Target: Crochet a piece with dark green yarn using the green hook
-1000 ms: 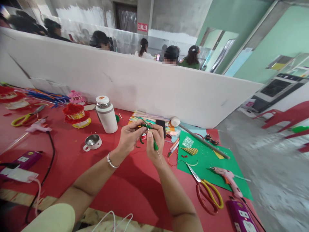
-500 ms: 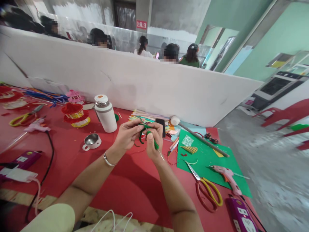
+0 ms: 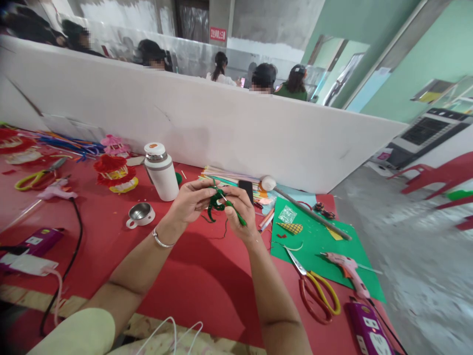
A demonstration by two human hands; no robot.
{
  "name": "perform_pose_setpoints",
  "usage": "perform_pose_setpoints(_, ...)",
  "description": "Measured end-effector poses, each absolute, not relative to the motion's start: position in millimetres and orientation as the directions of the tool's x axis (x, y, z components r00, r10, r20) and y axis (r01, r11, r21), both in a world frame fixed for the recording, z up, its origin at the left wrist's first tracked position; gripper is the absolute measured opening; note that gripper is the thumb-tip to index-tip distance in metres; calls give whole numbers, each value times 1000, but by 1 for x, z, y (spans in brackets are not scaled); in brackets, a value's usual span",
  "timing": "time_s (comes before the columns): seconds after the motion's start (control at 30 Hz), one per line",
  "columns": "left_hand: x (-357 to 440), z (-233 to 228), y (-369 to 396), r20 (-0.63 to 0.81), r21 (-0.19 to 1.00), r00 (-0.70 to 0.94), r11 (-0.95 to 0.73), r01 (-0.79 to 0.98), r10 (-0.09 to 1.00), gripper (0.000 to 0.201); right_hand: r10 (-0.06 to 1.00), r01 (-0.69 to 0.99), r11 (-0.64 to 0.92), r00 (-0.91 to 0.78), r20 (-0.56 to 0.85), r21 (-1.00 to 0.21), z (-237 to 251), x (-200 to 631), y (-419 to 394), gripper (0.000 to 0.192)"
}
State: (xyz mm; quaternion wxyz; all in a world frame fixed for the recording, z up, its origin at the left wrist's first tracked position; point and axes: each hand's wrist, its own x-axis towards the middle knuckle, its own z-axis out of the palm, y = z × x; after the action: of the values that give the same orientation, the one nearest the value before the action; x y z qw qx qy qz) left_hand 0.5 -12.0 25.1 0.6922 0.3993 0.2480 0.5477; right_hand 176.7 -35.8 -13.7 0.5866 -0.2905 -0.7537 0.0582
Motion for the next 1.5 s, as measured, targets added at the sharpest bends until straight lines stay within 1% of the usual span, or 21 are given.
perform_pose_setpoints(0.13,-3,28,-10,94,848,258,59,-527,962,31,483,404,833,-202,852,-377,-9,183,-35,28)
perform_pose_setpoints(0.37,-7,28,-9,73,846,300,100,-524,951,28,499,403,830,-230,836,-385,-5,183,-39,28)
perform_pose_setpoints(0.53,-8,24,-6,106,821,364,125,-557,926,26,522,394,813,-166,836,-429,-7,179,-39,33)
perform_pose_setpoints(0.7,-5,28,-10,129,841,314,64,-537,941,31,570,388,787,-160,806,-480,-8,178,-40,36)
perform_pose_setpoints(0.8,-4,30,-12,137,850,304,46,-525,943,30,535,396,804,-158,830,-443,-10,178,-41,32)
perform_pose_setpoints(0.93,-7,29,-10,115,850,315,70,-522,942,28,468,462,821,-208,859,-335,-14,181,-39,27)
perform_pose_setpoints(1.03,-9,29,-8,94,846,341,105,-522,935,28,470,500,815,-273,840,-293,-14,186,-37,29)
perform_pose_setpoints(1.2,-14,27,-4,98,846,354,109,-521,930,26,464,497,827,-336,820,-263,-7,191,-36,27)
perform_pose_setpoints(1.5,-24,32,-3,78,873,384,123,-473,920,24,459,524,828,-428,779,-200,9,194,-44,36)
